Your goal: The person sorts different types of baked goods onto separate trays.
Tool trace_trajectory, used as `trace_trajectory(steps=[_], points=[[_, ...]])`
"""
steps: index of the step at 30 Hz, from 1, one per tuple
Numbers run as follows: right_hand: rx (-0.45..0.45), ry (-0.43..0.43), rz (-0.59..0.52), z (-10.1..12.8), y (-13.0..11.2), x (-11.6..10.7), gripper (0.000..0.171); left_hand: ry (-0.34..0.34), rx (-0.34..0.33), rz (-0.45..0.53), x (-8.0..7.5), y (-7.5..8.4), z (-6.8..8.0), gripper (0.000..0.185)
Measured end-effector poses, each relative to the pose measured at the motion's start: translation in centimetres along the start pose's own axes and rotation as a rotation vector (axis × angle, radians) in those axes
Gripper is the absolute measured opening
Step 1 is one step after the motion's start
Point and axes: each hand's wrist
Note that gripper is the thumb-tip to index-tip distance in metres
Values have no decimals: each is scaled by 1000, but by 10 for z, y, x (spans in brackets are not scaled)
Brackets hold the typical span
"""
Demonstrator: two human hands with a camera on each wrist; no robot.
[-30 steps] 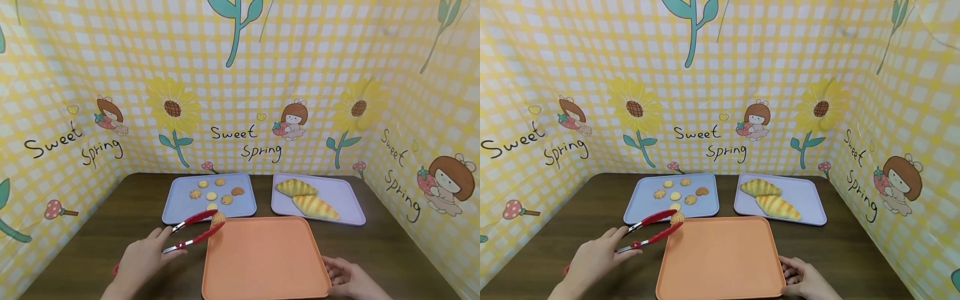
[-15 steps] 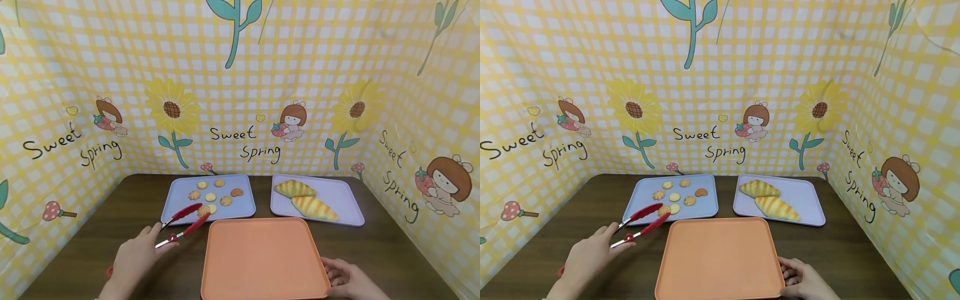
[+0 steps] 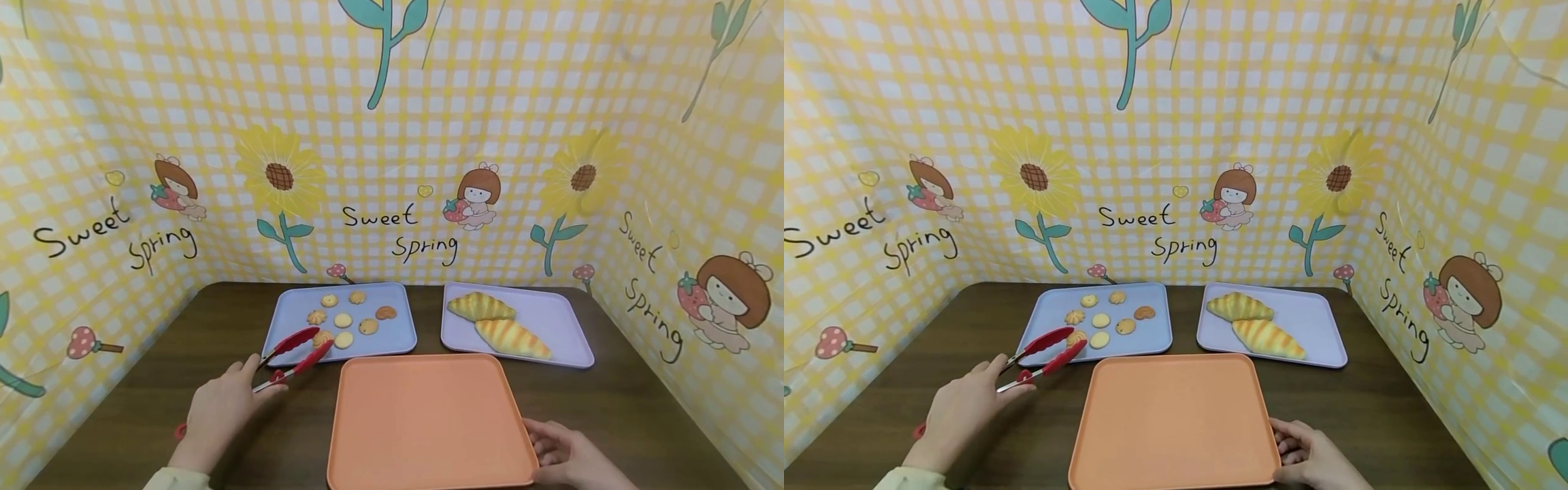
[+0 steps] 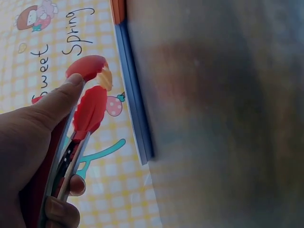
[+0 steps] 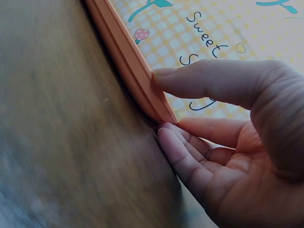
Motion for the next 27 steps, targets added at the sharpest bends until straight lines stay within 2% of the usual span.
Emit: trace_trajectory(steps=[10, 19, 27], points=[[-21, 2, 11, 0, 0, 0, 72, -118, -43, 31, 0, -4, -10, 79], [-27, 7, 17, 0, -2, 2, 72, -140, -52, 34, 7, -7, -18, 76], [-3, 5, 4, 0, -2, 2, 72, -188, -73, 40, 10, -8, -22, 78]])
Point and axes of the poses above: each hand's wrist, its own z-axis away from the middle knuckle, its own x-axis out of the palm, y = z × x, and after that the axes turned 10 degrees about x, right-handed
